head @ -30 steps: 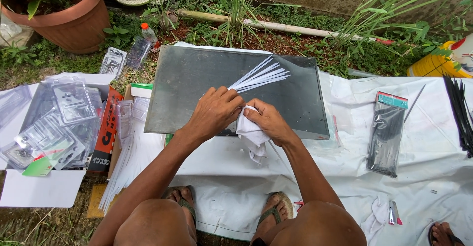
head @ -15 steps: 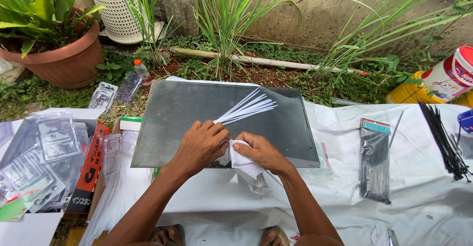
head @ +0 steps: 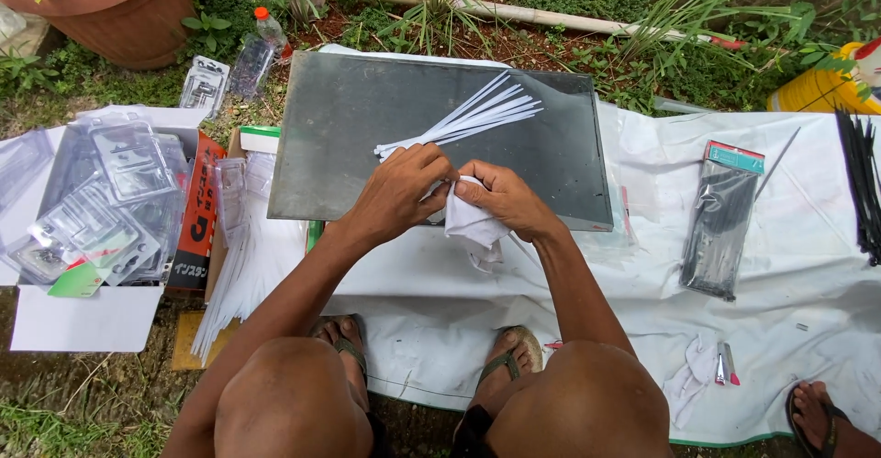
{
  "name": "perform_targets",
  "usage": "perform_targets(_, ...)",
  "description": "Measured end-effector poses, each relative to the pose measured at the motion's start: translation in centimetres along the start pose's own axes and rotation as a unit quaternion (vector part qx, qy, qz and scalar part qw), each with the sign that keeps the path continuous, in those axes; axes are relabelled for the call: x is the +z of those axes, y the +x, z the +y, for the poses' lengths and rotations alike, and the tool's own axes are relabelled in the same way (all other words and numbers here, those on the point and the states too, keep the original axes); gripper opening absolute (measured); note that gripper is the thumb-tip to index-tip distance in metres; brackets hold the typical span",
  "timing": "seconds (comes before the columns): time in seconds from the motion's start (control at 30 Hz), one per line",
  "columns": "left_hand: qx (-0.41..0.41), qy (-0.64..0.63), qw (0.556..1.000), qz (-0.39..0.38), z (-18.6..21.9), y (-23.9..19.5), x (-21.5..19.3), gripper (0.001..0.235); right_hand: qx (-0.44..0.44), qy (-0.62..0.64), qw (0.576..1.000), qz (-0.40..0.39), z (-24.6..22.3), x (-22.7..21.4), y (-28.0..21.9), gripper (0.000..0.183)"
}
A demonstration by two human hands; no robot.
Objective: The person sits on the ground outdoors and repeatedly wipes white cable ties with a white cloth. They pick up individual ties from a box, wipe them, and place them on a dark rectangular board. The person also wipes the board surface with the cloth.
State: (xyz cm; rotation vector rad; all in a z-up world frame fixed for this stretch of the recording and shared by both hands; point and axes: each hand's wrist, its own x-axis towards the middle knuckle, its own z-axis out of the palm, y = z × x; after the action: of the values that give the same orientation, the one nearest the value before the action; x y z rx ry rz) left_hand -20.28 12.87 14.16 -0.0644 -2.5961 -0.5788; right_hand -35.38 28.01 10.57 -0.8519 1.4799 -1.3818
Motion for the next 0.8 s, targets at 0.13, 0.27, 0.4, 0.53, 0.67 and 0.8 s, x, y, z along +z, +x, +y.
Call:
perform_targets(0.13, -0.014, -0.043, 0.999, 0.006, 0.2, -0.1, -0.1, 0.011, -0.011, -0.001, 1.000, 0.005, 0.5, -0.2, 0.2, 0.020)
perform_targets(0.27, -0.059, -0.092, 0.994, -0.020, 0.4, 0.4, -0.7, 0.008, 0.008, -0.014, 1.000, -0.001, -0.9, -0.4, -0.1, 0.021)
perform_targets(0.4, -0.083, -0.088, 0.991, -0.049, 0.3, 0.1, -1.2, 0.006, 0.024, -0.071, 0.997, -0.011, -2.3, -0.3, -0.8, 0.023)
perform_targets(0.53, -0.093, -0.040, 0.995, -0.017, -1.4, -0.6, -0.9, 0.005, 0.011, -0.134, 0.991, -0.010, -3.5, -1.9, -1.5, 0.024)
perform_targets(0.67, -0.136, 0.002, 0.991, -0.009, -3.0, -1.6, -1.4, 0.009, 0.081, -0.208, 0.975, -0.013, -2.6, -3.8, -2.4, 0.033)
perform_targets(0.8, -0.249, -0.016, 0.968, -0.035, -4.7, -2.3, -2.3, 0.004, 0.058, -0.279, 0.957, 0.055, 0.3, -7.7, -2.2, 0.033)
